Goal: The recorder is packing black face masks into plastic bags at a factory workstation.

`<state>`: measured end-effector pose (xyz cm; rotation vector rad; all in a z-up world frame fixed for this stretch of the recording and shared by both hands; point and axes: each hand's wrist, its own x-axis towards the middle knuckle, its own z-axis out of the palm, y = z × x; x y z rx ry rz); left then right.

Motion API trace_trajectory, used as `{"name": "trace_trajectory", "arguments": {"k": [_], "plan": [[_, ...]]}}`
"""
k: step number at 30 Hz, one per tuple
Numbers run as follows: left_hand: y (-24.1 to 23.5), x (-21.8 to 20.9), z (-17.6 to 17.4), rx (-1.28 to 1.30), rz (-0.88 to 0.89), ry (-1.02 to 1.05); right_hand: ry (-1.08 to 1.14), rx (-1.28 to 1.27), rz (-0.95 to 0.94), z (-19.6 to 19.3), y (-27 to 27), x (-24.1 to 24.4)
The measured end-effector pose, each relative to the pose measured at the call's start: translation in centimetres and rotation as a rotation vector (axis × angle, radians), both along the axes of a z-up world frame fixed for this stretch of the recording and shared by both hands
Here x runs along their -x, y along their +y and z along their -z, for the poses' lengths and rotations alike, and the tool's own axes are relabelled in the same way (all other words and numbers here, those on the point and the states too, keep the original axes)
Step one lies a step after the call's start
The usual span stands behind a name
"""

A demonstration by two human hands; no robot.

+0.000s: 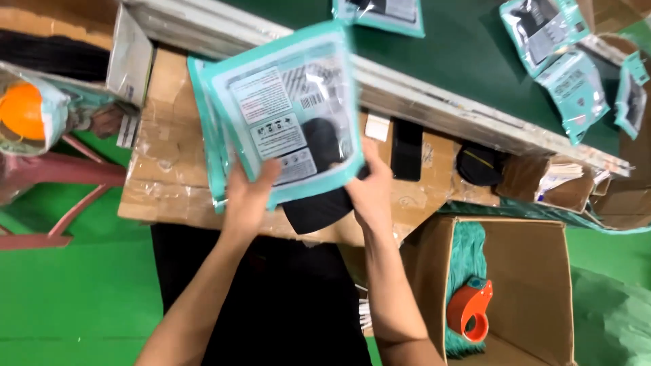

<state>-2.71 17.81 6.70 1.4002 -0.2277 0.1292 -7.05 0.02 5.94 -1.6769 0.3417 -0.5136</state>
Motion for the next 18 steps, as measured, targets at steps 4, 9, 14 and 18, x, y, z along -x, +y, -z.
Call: {"name": "trace_trajectory", "arguments": {"k": [4, 9, 14, 18], "plan": [[-2.8, 2.0, 3.6, 0.098, 0.102, 0.398, -0.011, -0.084, 0.090, 0.1, 1.4, -1.2], [-1.5, 1.1, 2.8, 0.177, 0.016, 0.266, 0.062, -0.792, -0.018, 5.2, 1.1, 2.8], [-2.6, 2.7, 5.5, 0.237, 0.246, 0.386, 0.058, -0.916, -0.203, 4.3, 1.1, 2.5], [-2.0, 5.5, 3.3, -0.211, 0.614, 0.117, 0.104, -0.738, -0.121, -1.9, 1.7, 1.1]]}}
